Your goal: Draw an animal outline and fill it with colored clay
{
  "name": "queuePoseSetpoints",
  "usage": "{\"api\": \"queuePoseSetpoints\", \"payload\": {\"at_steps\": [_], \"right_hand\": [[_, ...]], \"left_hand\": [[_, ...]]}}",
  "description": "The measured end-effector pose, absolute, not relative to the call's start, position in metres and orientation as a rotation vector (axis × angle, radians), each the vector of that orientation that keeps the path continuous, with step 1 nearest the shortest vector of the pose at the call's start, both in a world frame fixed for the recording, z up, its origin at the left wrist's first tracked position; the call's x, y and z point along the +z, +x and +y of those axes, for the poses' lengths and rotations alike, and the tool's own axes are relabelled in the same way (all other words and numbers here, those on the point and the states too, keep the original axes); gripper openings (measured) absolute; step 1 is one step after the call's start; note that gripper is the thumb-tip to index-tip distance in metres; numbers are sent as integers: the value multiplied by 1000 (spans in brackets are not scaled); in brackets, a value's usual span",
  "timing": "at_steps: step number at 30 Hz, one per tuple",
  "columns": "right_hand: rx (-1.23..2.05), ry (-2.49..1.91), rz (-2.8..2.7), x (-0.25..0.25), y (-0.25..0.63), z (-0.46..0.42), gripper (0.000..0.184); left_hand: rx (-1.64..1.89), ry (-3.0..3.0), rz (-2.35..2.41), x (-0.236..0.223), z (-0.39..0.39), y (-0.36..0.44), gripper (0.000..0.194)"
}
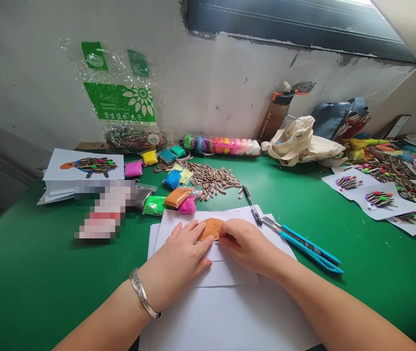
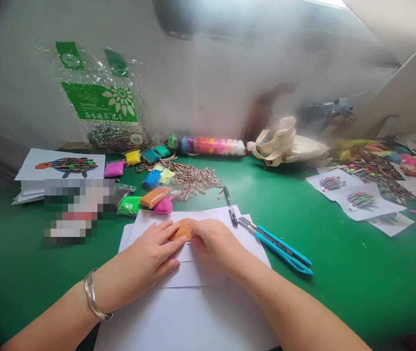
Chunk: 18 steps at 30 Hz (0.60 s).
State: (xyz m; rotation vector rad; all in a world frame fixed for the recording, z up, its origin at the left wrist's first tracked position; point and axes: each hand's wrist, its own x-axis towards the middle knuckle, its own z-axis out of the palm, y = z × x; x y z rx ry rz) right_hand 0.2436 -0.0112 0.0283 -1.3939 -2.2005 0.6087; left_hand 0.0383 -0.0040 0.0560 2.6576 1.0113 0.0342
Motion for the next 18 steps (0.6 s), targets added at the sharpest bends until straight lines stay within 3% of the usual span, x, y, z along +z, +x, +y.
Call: {"api": "queuePoseSetpoints", "payload": {"at_steps": [18], "right_hand": [[671, -1486, -2202, 34, 248, -10, 19]], "left_hand": [[59, 2640, 1010, 58, -4, 40, 38]]}}
